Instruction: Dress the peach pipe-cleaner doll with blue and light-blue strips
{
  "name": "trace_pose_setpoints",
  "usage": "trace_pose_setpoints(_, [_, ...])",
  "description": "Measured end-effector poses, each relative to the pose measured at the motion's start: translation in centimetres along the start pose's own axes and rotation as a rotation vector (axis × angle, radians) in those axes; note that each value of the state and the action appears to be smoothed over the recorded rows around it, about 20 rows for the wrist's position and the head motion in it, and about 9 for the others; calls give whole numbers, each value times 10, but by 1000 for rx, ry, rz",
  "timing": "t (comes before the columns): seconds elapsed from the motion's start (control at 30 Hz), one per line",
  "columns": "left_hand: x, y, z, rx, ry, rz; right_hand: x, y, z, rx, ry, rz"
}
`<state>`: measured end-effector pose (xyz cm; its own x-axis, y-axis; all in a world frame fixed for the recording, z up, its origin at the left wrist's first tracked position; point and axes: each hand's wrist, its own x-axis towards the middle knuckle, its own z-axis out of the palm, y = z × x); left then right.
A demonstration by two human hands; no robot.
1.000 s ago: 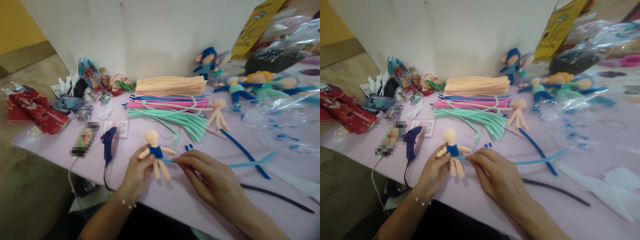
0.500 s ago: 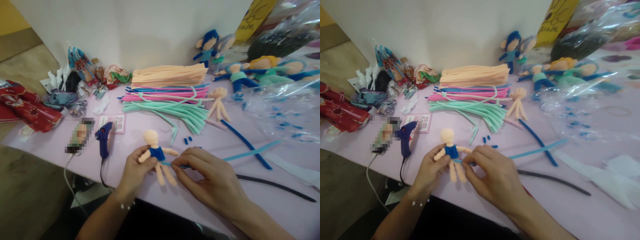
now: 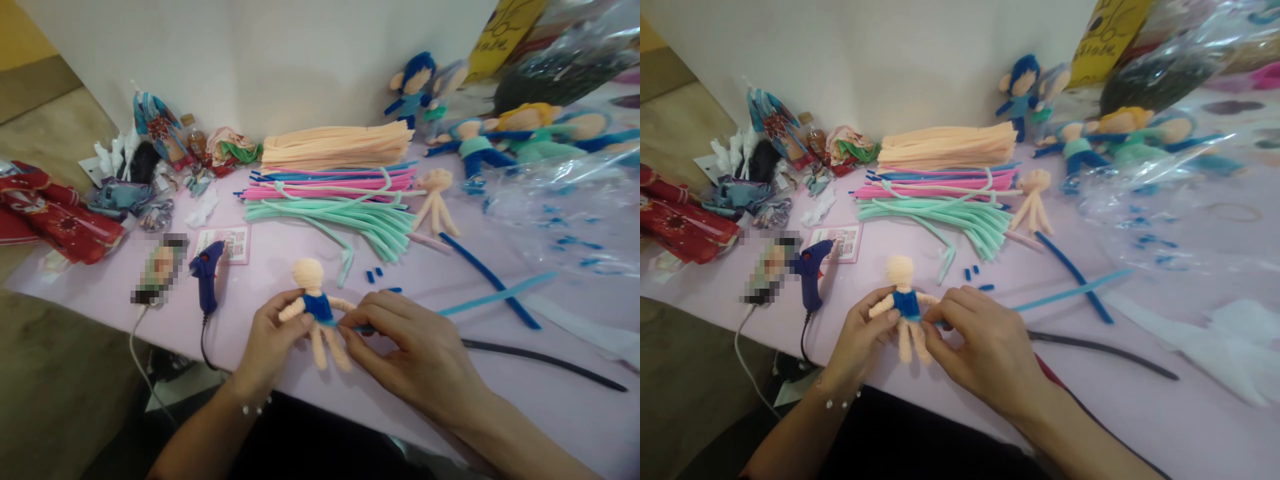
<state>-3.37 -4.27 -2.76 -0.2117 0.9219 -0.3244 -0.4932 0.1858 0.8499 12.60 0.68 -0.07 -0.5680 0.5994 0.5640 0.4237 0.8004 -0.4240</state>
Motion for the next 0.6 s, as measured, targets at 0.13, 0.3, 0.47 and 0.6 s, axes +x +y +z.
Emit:
trace_pose_setpoints(0.13, [0,0,0,3,-3,0,0,1,2,-1,6,-8])
trace_pose_setpoints(0.3, [1,-1,-2,11,-25,5,-1,1,1,0,-1,-1])
trace_pose_setpoints(0.47, [1,0,-1,-48,-19,9,-2,1,1,10,-4,15])
trace_pose_setpoints(0.6, [1,-1,-1,-52,5,-2,-2,1,2,29,9,-4])
